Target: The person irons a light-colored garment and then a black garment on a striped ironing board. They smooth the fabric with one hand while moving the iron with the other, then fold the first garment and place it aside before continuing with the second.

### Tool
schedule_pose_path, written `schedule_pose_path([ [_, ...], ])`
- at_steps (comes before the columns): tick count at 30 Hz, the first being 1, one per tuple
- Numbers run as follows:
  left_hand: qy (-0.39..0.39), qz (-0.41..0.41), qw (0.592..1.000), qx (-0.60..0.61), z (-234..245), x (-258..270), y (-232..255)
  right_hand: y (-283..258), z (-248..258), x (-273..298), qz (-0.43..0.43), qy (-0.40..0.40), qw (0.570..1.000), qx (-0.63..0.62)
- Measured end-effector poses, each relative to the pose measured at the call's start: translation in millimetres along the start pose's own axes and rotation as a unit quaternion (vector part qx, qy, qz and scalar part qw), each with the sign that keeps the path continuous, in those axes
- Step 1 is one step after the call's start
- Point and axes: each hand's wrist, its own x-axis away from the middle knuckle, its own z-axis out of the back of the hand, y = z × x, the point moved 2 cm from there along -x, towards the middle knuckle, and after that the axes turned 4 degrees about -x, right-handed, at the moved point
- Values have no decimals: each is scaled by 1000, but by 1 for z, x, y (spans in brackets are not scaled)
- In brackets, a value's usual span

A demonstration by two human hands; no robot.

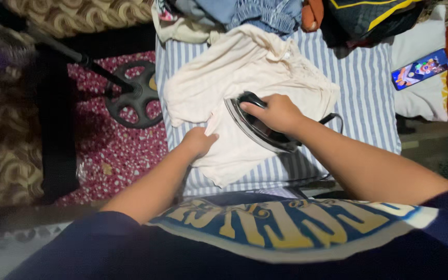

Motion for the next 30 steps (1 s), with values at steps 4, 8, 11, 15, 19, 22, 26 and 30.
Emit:
schedule_pose_path([
  [4, -79, 20, 995, -55, 1, -19, -1, 56, 34, 3, -65, 79, 995, 3],
  [8, -116, 67, 989, -57, 8, -30, 14, 131, 92, 19, -74, 250, 965, -17],
  [11, -67, 71, 965, 244, -6, -29, 30, 162, 99, 25, -90, 239, 967, -18],
  [15, -17, 12, 997, 70, 0, -18, 45, 160, 93, 21, -80, 152, 982, -76],
  [19, -67, 142, 955, 253, 1, 12, 50, 125, 76, 18, -17, 32, 998, -46],
  [22, -52, 166, 939, 298, 4, 20, 58, 88, 66, 4, 1, 43, 999, 14],
  [26, -52, 158, 940, 296, -14, -1, 49, 66, 59, -17, 18, 75, 996, 36],
  [30, 40, -47, 998, 26, -14, -27, 14, 78, 65, -14, 44, 56, 997, 3],
])
